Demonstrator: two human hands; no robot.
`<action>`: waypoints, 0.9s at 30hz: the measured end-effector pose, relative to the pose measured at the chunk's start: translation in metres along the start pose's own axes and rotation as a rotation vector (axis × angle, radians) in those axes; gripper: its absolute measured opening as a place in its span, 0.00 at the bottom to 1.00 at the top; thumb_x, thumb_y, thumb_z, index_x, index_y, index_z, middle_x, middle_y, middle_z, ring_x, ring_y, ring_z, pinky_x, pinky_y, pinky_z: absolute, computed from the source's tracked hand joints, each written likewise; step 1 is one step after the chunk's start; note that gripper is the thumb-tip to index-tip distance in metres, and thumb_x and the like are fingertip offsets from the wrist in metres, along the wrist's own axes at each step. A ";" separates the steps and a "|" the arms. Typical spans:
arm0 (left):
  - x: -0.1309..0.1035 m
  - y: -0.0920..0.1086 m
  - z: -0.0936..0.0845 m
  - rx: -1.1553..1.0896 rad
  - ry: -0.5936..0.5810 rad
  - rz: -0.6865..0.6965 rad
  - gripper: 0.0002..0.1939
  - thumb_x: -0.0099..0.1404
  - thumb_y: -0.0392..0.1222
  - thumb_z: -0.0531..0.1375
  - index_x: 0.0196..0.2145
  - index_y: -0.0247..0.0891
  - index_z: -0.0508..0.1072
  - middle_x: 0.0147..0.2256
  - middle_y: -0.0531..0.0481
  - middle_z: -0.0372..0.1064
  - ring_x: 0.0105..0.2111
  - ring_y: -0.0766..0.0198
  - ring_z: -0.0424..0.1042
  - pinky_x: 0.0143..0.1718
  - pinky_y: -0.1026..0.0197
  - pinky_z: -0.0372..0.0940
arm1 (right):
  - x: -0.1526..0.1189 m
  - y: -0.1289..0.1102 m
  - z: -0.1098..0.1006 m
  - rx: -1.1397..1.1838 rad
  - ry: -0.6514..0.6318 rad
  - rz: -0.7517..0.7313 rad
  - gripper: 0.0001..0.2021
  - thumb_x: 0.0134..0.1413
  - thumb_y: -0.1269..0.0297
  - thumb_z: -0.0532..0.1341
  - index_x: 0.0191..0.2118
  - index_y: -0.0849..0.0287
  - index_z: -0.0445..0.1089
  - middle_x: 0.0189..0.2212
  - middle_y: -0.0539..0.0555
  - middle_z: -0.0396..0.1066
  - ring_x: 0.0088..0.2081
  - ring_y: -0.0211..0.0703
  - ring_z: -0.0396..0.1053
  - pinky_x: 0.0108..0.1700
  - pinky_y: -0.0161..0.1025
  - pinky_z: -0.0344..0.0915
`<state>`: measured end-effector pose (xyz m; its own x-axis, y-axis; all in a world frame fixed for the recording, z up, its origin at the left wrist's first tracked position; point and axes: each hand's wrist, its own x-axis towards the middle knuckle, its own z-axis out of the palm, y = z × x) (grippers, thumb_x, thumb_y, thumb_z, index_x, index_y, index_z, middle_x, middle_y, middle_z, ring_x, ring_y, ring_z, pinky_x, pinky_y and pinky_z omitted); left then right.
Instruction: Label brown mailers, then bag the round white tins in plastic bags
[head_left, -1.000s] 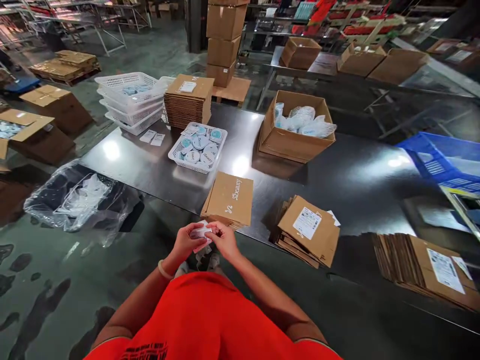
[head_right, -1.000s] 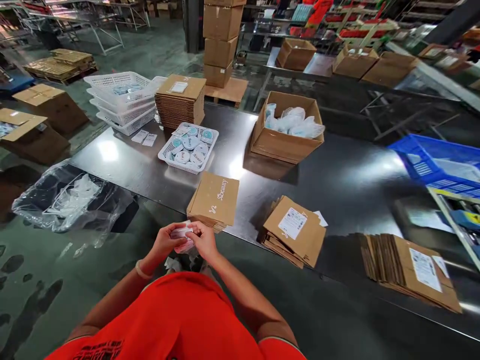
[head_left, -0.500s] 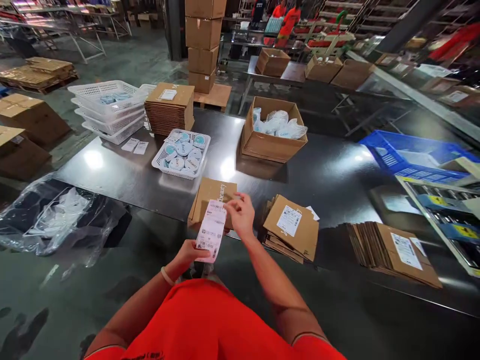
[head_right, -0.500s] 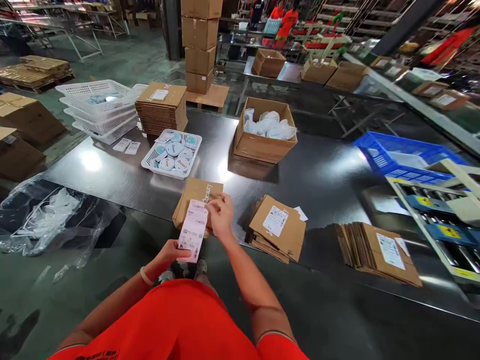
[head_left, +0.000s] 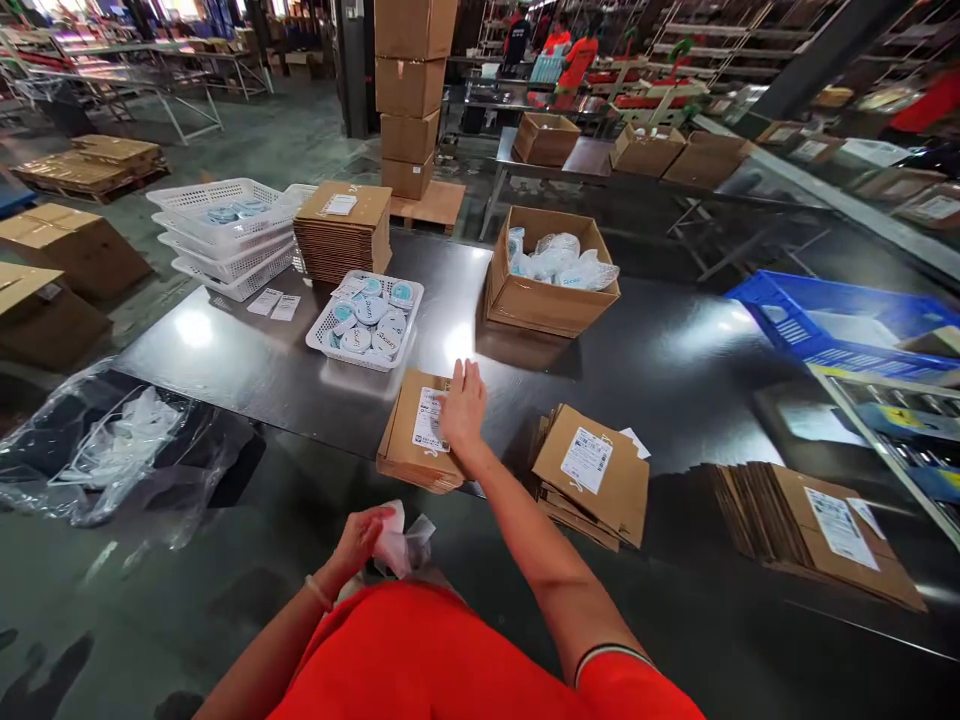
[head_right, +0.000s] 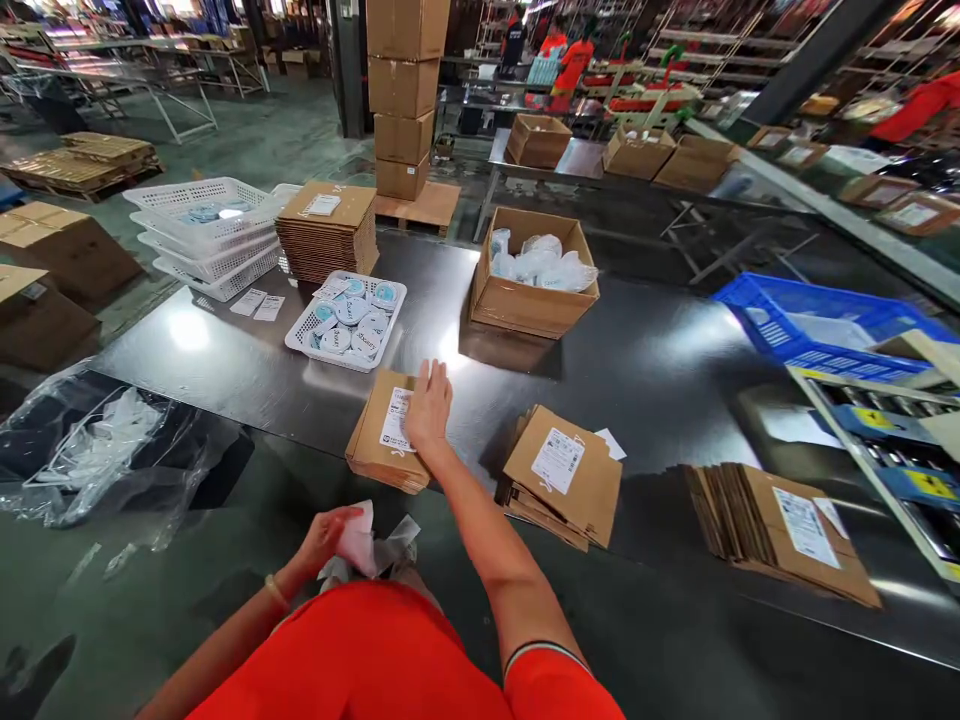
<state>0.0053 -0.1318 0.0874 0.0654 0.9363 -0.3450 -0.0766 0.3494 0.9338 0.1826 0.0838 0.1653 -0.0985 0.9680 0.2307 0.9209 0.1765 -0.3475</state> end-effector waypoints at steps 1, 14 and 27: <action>-0.001 0.009 -0.003 0.049 0.058 0.055 0.35 0.56 0.74 0.65 0.31 0.33 0.82 0.26 0.45 0.76 0.27 0.60 0.71 0.31 0.61 0.64 | -0.007 -0.009 0.006 0.014 -0.055 -0.086 0.37 0.67 0.61 0.60 0.76 0.66 0.52 0.76 0.72 0.51 0.76 0.65 0.48 0.73 0.61 0.50; 0.039 0.078 0.029 0.493 0.279 0.109 0.26 0.65 0.40 0.64 0.61 0.38 0.79 0.34 0.40 0.82 0.38 0.49 0.80 0.44 0.57 0.67 | -0.039 0.079 -0.010 0.248 -0.124 0.406 0.26 0.63 0.59 0.61 0.62 0.69 0.72 0.42 0.71 0.81 0.46 0.62 0.78 0.50 0.50 0.71; 0.031 0.066 0.023 0.109 -0.037 0.173 0.25 0.55 0.57 0.69 0.45 0.38 0.84 0.44 0.41 0.84 0.49 0.46 0.80 0.51 0.52 0.74 | -0.101 0.182 -0.128 0.324 0.411 0.716 0.20 0.62 0.61 0.58 0.52 0.65 0.80 0.44 0.68 0.80 0.51 0.60 0.76 0.55 0.56 0.71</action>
<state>0.0255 -0.0800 0.1404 0.0976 0.9795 -0.1764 0.0181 0.1754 0.9843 0.4088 -0.0049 0.1946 0.6613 0.7359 0.1457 0.5513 -0.3450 -0.7596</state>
